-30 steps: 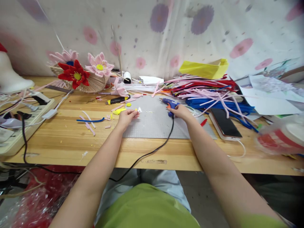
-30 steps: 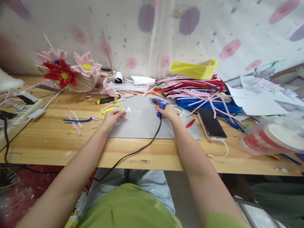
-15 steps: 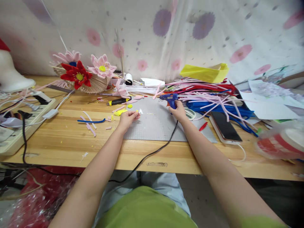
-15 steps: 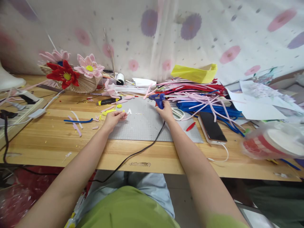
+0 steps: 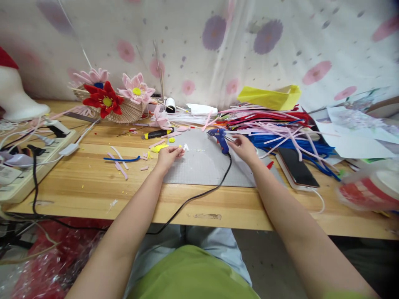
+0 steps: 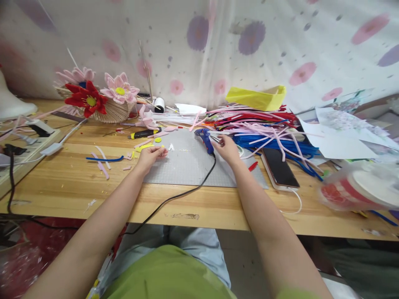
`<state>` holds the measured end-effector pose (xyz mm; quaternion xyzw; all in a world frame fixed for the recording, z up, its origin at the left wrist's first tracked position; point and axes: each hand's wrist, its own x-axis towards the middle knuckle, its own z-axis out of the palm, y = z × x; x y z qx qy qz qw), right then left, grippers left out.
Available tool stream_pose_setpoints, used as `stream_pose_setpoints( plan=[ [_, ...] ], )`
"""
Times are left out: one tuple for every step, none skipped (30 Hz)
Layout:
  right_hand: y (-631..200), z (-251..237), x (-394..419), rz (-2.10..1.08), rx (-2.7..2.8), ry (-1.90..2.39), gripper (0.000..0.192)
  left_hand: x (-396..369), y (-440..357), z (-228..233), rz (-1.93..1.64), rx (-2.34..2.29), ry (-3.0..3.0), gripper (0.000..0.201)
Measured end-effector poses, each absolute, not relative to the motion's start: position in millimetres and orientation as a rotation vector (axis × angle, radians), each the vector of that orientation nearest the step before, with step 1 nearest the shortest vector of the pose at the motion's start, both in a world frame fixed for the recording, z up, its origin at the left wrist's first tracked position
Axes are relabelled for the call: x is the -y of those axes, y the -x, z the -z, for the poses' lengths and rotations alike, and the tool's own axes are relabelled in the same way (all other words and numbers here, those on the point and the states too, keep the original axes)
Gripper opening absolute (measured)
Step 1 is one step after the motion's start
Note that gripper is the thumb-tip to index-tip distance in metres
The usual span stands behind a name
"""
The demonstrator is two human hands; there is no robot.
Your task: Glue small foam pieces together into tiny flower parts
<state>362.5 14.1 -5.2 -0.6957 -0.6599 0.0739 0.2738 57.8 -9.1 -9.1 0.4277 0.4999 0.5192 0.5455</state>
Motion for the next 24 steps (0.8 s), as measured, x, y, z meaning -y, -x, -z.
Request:
stream_pose_setpoints(
  plan=[
    [-372.1,1.6,-11.6,-0.131,1.727,1.981,0.042,8.7,-58.0,9.6,-1.229,-1.187,-1.017,0.035],
    [-380.9,-1.4,-9.3,-0.059,1.716,2.094,0.037,8.3,-58.4,10.3,-1.228,-1.187,-1.019,0.036],
    [-388.2,-3.6,-7.2,-0.015,1.749,2.191,0.035,8.0,-58.7,11.0,-1.227,-1.186,-1.019,0.037],
    [-393.5,-5.0,-5.6,0.006,1.803,2.270,0.033,7.8,-59.0,11.6,-1.225,-1.182,-1.019,0.037],
    [-396.8,-5.8,-4.4,0.016,1.875,2.320,0.031,7.7,-59.1,12.1,-1.219,-1.176,-1.024,0.038],
    [-398.3,-6.3,-3.5,0.017,1.943,2.344,0.030,7.9,-59.0,12.4,-1.207,-1.169,-1.033,0.038],
    [-398.7,-6.9,-3.0,0.013,1.992,2.355,0.028,8.2,-58.5,12.5,-1.189,-1.163,-1.045,0.039],
    [-398.7,-7.7,-2.5,-0.001,2.015,2.364,0.026,8.6,-57.7,12.3,-1.168,-1.155,-1.058,0.039],
    [-399.3,-9.1,-1.8,-0.040,2.010,2.377,0.024,9.1,-56.5,11.7,-1.145,-1.146,-1.073,0.040],
    [-401.1,-11.3,-0.5,-0.119,1.979,2.386,0.023,9.7,-55.1,11.0,-1.125,-1.135,-1.085,0.040],
    [-404.4,-14.1,1.6,-0.245,1.925,2.382,0.022,10.2,-53.6,10.0,-1.106,-1.126,-1.093,0.041],
    [-409.4,-17.6,4.9,-0.408,1.861,2.352,0.022,10.6,-52.1,9.0,-1.090,-1.117,-1.101,0.041],
    [-415.5,-21.5,9.3,-0.592,1.787,2.284,0.022,10.9,-50.8,8.0,-1.077,-1.110,-1.106,0.042],
    [-422.1,-25.8,14.8,-0.781,1.717,2.188,0.023,11.0,-49.8,7.2,-1.068,-1.105,-1.110,0.042],
    [-428.1,-30.1,21.0,-0.956,1.663,2.083,0.024,11.0,-49.2,6.5,-1.064,-1.103,-1.112,0.043],
    [-432.7,-34.3,27.6,-1.106,1.632,1.978,0.026,11.0,-49.1,6.1,-1.063,-1.102,-1.112,0.043],
    [-435.1,-38.3,33.9,-1.226,1.628,1.881,0.030,10.8,-49.3,5.8,-1.065,-1.100,-1.111,0.043],
    [-434.5,-41.8,39.5,-1.301,1.636,1.806,0.035,10.8,-49.9,5.7,-1.070,-1.098,-1.110,0.043],
    [-430.7,-44.7,44.0,-1.337,1.659,1.753,0.039,10.7,-50.8,5.7,-1.074,-1.096,-1.109,0.043],
    [-423.8,-46.9,47.0,-1.334,1.701,1.719,0.043,10.8,-51.8,5.8,-1.077,-1.094,-1.110,0.043],
    [-414.0,-48.6,48.6,-1.282,1.756,1.700,0.046,11.0,-52.9,5.9,-1.081,-1.091,-1.112,0.043],
    [-402.0,-49.7,48.8,-1.192,1.832,1.692,0.048,11.2,-53.9,5.9,-1.085,-1.089,-1.111,0.043],
    [-388.7,-50.5,48.0,-1.071,1.920,1.683,0.049,11.6,-54.8,5.9,-1.090,-1.088,-1.109,0.044],
    [-374.9,-51.2,46.5,-0.930,1.989,1.676,0.049,11.9,-55.4,5.9,-1.096,-1.086,-1.105,0.044]
  ],
)
